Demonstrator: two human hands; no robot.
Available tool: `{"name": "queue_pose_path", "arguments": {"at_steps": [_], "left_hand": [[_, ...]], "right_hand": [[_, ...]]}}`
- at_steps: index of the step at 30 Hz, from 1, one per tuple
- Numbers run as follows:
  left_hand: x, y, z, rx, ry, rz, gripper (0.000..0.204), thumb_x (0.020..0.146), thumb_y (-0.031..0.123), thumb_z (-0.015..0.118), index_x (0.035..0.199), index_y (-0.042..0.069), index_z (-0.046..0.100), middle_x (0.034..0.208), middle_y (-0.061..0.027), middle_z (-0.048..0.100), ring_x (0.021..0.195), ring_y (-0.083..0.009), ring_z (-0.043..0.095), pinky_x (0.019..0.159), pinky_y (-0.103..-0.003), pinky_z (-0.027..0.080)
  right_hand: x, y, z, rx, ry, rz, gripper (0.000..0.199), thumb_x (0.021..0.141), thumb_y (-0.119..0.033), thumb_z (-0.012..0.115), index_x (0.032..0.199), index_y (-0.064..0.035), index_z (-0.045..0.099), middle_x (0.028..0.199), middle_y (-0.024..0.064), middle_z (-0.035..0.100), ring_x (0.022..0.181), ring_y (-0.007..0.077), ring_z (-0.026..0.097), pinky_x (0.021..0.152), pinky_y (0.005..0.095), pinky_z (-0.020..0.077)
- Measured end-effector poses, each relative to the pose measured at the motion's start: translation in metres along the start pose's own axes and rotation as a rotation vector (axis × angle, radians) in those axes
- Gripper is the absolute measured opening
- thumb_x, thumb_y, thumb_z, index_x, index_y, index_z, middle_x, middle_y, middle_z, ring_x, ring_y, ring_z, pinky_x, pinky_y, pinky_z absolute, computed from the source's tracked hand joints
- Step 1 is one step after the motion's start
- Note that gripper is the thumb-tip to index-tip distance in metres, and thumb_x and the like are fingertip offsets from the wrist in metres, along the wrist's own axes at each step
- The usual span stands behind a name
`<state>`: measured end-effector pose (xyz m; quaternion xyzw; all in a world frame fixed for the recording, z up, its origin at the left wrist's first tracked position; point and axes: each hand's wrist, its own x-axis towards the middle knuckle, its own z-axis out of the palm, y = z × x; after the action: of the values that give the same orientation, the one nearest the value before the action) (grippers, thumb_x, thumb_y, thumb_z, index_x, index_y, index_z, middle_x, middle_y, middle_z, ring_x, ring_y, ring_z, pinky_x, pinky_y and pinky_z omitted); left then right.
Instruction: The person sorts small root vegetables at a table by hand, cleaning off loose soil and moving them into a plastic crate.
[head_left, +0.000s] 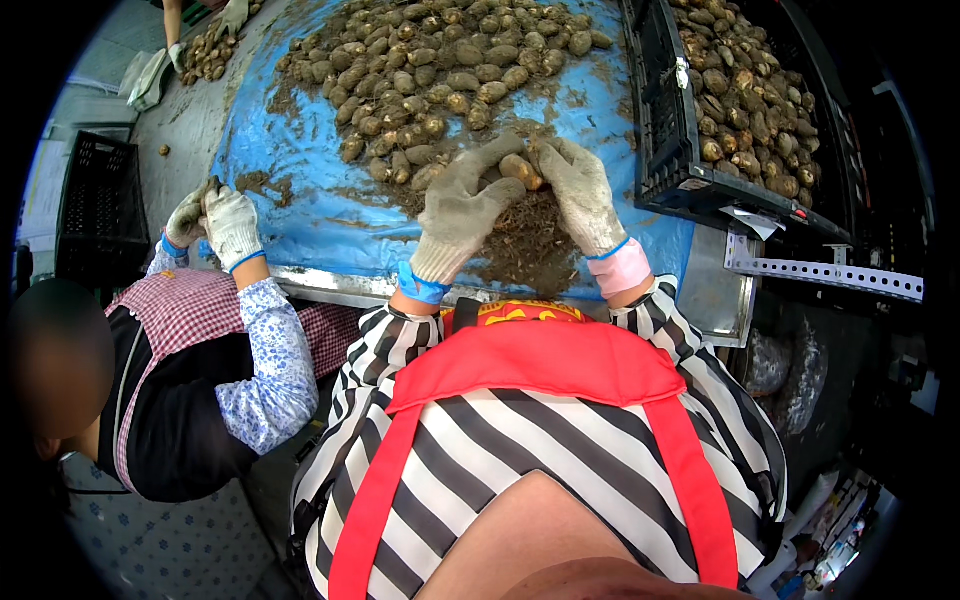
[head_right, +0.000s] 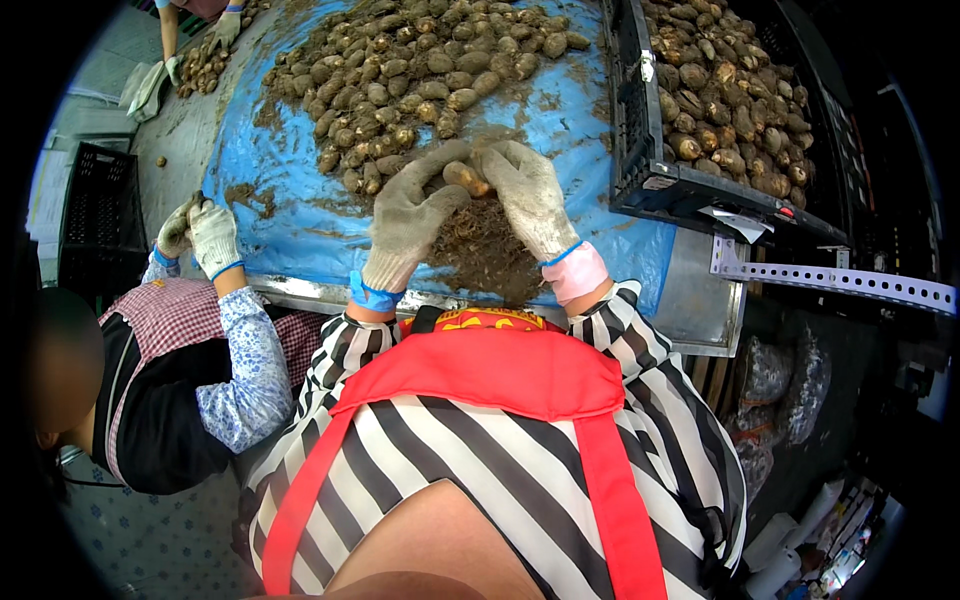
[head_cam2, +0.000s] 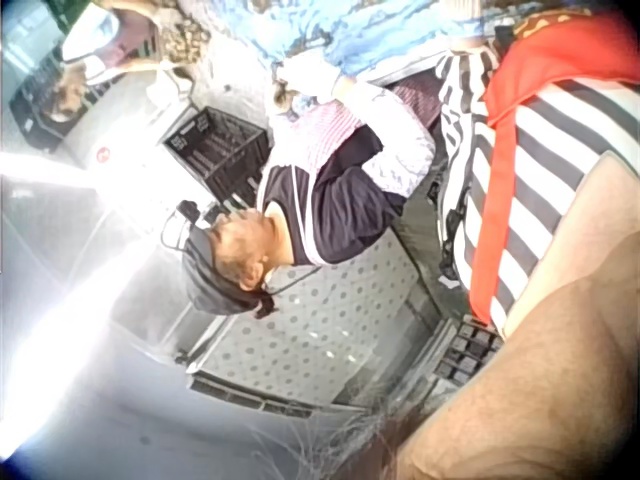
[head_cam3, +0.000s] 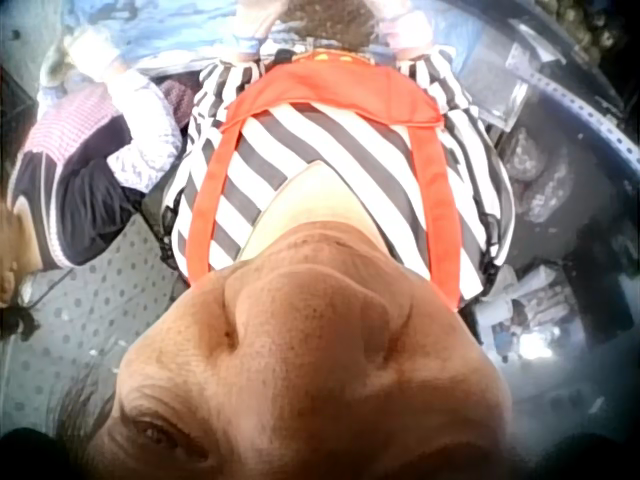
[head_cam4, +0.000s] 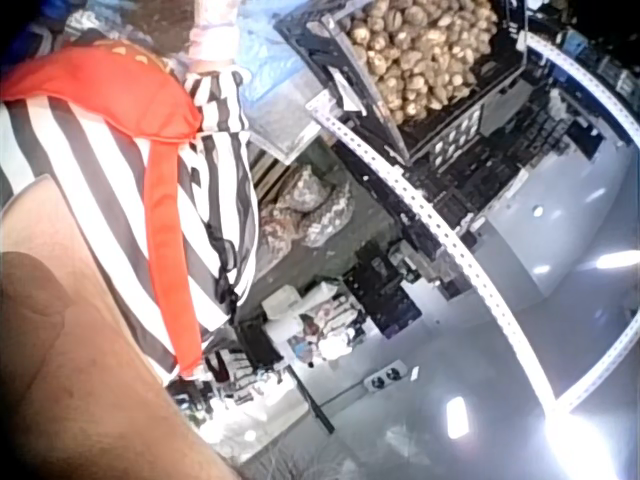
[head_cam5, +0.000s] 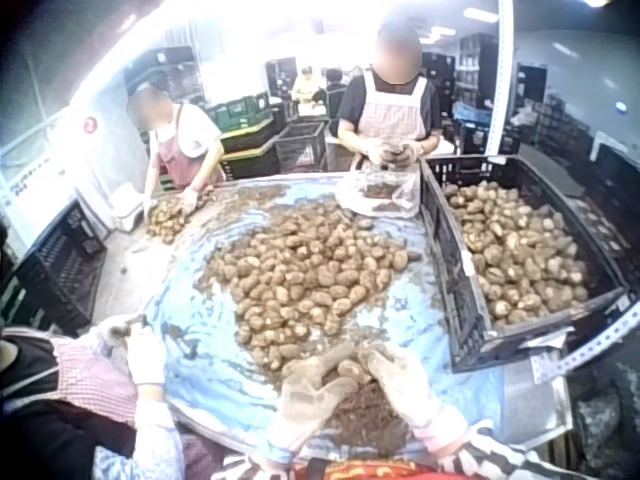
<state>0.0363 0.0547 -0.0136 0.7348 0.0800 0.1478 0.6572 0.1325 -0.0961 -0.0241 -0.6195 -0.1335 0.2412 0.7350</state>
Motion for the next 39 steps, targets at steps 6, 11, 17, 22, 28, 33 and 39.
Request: {"name": "queue_pose_path", "arguments": {"at_steps": [6, 11, 17, 22, 28, 33, 39], "left_hand": [[0.005, -0.035, -0.020, -0.324, -0.068, -0.525, 0.044, 0.093, 0.023, 0.068, 0.131, 0.000, 0.066, 0.118, -0.0099, 0.071, 0.097, -0.0156, 0.069, 0.083, -0.029, 0.056], [0.091, -0.094, -0.146, -1.584, 0.310, -0.377, 0.031, 0.103, 0.015, 0.052, 0.129, 0.000, 0.060, 0.106, -0.0150, 0.065, 0.102, -0.0254, 0.065, 0.093, -0.032, 0.058], [0.167, 0.007, -0.245, -0.482, 0.553, 0.152, 0.033, 0.107, 0.025, 0.050, 0.128, 0.001, 0.058, 0.119, -0.0179, 0.069, 0.097, -0.0250, 0.070, 0.089, -0.032, 0.059], [0.153, -0.041, -0.122, 1.204, -0.128, 0.046, 0.031, 0.105, 0.028, 0.051, 0.123, 0.009, 0.068, 0.122, -0.0103, 0.071, 0.101, -0.0262, 0.071, 0.091, -0.035, 0.059], [0.139, -0.084, -0.021, 1.157, -0.164, -0.161, 0.047, 0.094, 0.040, 0.059, 0.117, -0.001, 0.061, 0.097, -0.0222, 0.072, 0.089, -0.0408, 0.071, 0.074, -0.050, 0.055], [0.151, -0.090, -0.011, 1.188, -0.197, -0.187, 0.051, 0.095, 0.029, 0.057, 0.138, 0.003, 0.050, 0.103, -0.0209, 0.072, 0.087, -0.0382, 0.071, 0.074, -0.049, 0.058], [0.092, -0.055, -0.036, 0.499, -0.016, -0.230, 0.057, 0.098, 0.039, 0.061, 0.143, 0.004, 0.056, 0.116, -0.0179, 0.072, 0.100, -0.0273, 0.071, 0.085, -0.036, 0.059]], "right_hand": [[-0.001, 0.007, -0.022, -0.484, -0.016, 0.105, 0.029, 0.101, -0.024, 0.058, 0.093, 0.0016, 0.069, 0.080, 0.0061, 0.069, 0.078, 0.0121, 0.060, 0.073, 0.0299, 0.0490], [-0.018, 0.029, -0.051, -0.379, -0.085, 0.186, 0.031, 0.100, -0.028, 0.060, 0.094, 0.0014, 0.069, 0.083, 0.0067, 0.070, 0.078, 0.0143, 0.061, 0.074, 0.0322, 0.0495], [-0.019, 0.050, -0.053, -0.570, -0.146, 0.161, 0.030, 0.099, -0.029, 0.062, 0.098, 0.0003, 0.070, 0.083, 0.0145, 0.068, 0.079, 0.0231, 0.064, 0.074, 0.0361, 0.0494], [-0.014, 0.064, -0.056, -0.525, -0.148, 0.081, 0.031, 0.099, -0.031, 0.061, 0.099, -0.0005, 0.069, 0.087, 0.0198, 0.068, 0.082, 0.0339, 0.065, 0.074, 0.0413, 0.0492], [-0.015, 0.046, -0.056, -0.709, -0.106, 0.050, 0.028, 0.099, -0.028, 0.058, 0.095, -0.0012, 0.066, 0.088, 0.0235, 0.064, 0.085, 0.0392, 0.064, 0.074, 0.0448, 0.0481], [-0.015, 0.062, -0.059, -0.591, -0.111, 0.092, 0.024, 0.100, -0.021, 0.058, 0.099, 0.0009, 0.069, 0.087, 0.0147, 0.068, 0.082, 0.0257, 0.064, 0.074, 0.0356, 0.0493], [0.000, 0.048, -0.044, -0.291, 0.003, 0.110, 0.020, 0.097, -0.013, 0.063, 0.107, 0.0034, 0.071, 0.093, 0.0068, 0.073, 0.086, 0.0131, 0.065, 0.082, 0.0293, 0.0518]]}}
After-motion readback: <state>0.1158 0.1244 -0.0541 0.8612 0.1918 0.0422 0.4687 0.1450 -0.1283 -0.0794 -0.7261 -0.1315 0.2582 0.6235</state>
